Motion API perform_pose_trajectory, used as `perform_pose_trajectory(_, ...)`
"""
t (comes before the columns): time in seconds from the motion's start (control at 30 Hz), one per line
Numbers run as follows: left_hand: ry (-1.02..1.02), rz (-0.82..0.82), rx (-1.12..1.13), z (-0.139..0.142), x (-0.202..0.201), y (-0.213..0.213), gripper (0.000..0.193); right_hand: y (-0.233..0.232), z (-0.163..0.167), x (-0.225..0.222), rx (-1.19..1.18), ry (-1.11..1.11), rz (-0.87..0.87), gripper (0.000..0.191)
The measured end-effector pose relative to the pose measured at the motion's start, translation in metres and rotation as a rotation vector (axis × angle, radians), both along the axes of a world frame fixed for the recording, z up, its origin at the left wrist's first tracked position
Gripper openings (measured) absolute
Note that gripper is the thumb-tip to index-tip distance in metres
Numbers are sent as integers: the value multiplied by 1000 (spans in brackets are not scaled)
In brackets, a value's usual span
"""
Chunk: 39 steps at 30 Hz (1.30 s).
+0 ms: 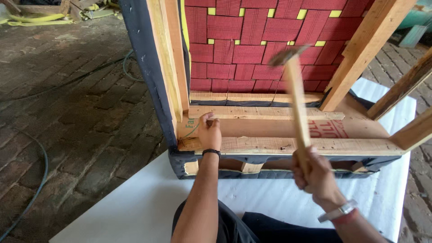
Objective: The person hammers nails into the wooden frame of an overturned sofa. They hold each nail with one hand and strike it with a hammer in the other, working along the frame's edge.
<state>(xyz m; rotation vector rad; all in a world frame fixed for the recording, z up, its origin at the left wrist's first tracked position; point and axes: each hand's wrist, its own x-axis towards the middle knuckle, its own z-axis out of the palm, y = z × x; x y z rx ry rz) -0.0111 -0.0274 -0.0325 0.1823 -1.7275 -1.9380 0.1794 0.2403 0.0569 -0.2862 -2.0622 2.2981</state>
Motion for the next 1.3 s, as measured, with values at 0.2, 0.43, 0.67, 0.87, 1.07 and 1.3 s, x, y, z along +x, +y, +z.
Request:
perform_pose_trajectory(0.2, 112, 124, 228, -5, -5, 0, 24, -16, 59, -19, -322, 750, 201, 68)
perform_pose_trajectory(0.43, 274, 217, 306, 1, -11, -13, 18, -80, -8, -30, 79, -745, 277, 56)
perform_pose_trajectory(0.67, 116, 260, 338, 13, 11, -28, 12, -75, -37, 23, 156, -465, 287, 59)
perform_pose_trajectory(0.87, 87, 202, 491, 13, 7, -31, 9, -73, -64, 54, 135, -471, 179, 41)
perform_pose_trajectory(1.07, 49, 167, 595, 3, -1, -32, 9, -58, -99, 71, 73, -612, 18, 32)
perform_pose_trajectory(1.3, 64, 214, 443, 6, 3, -29, 12, -51, -124, 74, 3, -510, 19, 27)
